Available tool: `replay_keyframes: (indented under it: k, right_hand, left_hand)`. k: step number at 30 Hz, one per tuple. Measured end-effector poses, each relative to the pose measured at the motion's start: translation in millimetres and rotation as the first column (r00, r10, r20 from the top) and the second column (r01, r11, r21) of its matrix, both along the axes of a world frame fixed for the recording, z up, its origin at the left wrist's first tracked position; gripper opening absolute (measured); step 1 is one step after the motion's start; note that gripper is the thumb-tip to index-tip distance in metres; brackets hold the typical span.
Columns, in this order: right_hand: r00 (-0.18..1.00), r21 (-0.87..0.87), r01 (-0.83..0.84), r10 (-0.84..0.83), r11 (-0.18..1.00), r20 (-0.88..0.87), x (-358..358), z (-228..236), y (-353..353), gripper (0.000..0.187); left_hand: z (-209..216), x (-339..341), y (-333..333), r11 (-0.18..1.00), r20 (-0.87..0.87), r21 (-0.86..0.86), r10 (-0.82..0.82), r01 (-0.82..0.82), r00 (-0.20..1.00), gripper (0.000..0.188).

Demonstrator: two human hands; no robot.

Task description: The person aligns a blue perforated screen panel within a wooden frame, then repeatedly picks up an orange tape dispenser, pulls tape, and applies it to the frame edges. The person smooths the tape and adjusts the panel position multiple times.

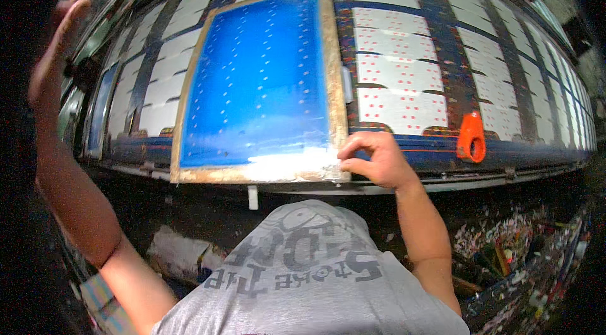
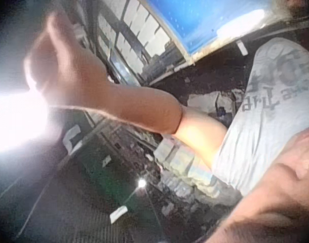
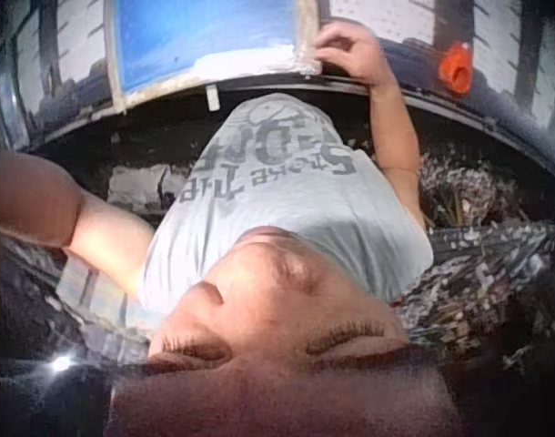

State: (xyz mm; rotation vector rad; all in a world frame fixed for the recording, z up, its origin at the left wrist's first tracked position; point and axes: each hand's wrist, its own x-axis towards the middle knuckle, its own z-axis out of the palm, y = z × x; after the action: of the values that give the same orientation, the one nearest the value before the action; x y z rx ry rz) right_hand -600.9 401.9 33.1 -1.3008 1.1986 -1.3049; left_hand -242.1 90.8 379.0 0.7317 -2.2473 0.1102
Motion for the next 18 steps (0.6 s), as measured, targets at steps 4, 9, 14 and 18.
replay_keyframes:
  k: [4, 9, 14, 18]
  right_hand:
    - [0.985, 0.026, 0.129, -0.131, 0.991, 0.108, 3, -13, -1, 0.013]
    - [0.924, 0.185, 0.338, -0.363, 0.923, 0.122, 12, -24, -6, 0.011]
    - [0.888, 0.272, 0.436, -0.459, 0.858, 0.024, 34, -26, -14, 0.007]
    - [0.859, 0.297, 0.504, -0.506, 0.811, -0.074, 52, -23, -23, 0.01]
  left_hand:
    - [-49, 54, 8, 0.985, 0.027, 0.175, -0.007, 0.002, 1.0, 0.019]
    - [-164, 103, 26, 0.911, -0.225, 0.412, 0.116, -0.013, 0.967, 0.004]
    - [-284, 139, 39, 0.803, -0.327, 0.583, 0.371, -0.124, 0.869, 0.023]
    - [-346, 161, 41, 0.597, -0.267, 0.787, 0.559, -0.158, 0.785, 0.044]
